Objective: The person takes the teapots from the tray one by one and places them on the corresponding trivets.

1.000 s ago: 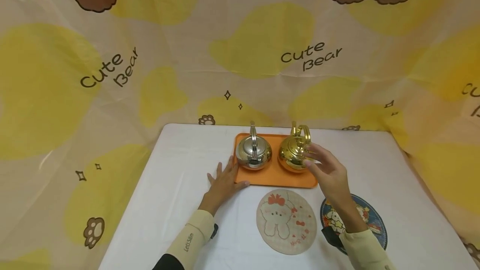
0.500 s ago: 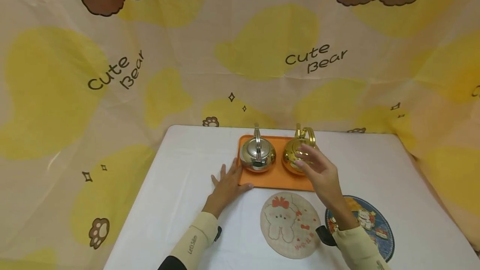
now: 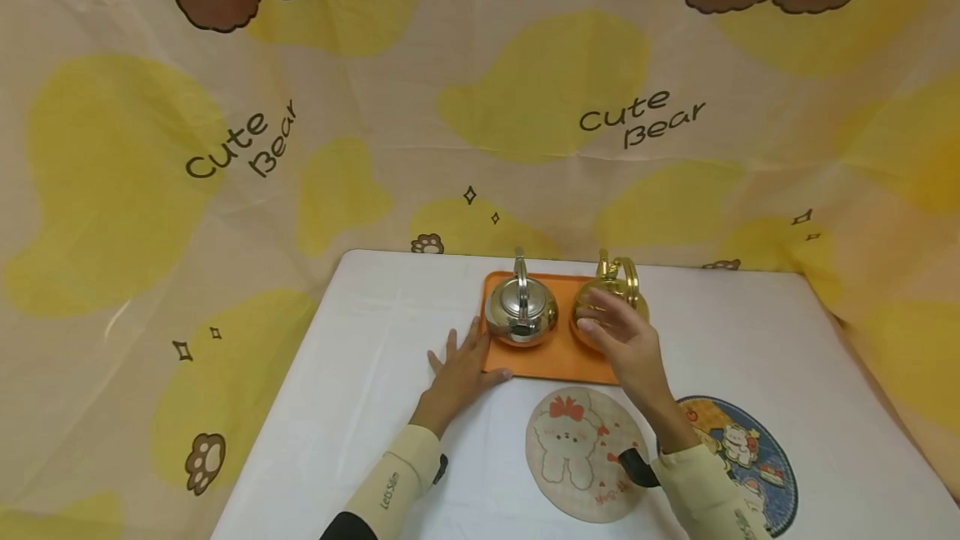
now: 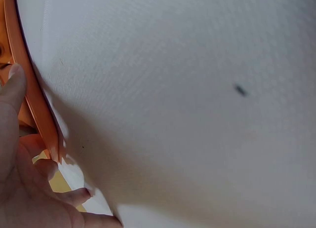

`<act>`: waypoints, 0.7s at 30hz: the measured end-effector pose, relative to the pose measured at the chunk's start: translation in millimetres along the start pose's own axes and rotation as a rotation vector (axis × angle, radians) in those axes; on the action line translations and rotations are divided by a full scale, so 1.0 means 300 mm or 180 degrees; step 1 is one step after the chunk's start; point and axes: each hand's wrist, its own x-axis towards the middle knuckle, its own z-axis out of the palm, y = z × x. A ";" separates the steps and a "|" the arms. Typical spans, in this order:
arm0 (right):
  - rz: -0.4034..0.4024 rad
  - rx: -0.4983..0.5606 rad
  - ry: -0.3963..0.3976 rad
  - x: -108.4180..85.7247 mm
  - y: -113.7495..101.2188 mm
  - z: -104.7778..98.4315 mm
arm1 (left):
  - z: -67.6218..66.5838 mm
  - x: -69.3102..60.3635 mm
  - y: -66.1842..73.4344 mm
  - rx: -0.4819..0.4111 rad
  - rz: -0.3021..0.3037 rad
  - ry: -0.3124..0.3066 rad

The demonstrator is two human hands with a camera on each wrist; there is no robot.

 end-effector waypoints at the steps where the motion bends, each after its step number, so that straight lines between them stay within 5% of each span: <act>1: 0.0000 0.0009 -0.0009 0.002 0.003 0.004 | 0.001 0.000 0.000 0.0008 -0.0005 -0.0003; 21: 0.0301 0.0168 -0.0150 0.025 0.057 0.081 | 0.001 -0.007 0.008 0.0097 0.0019 0.0068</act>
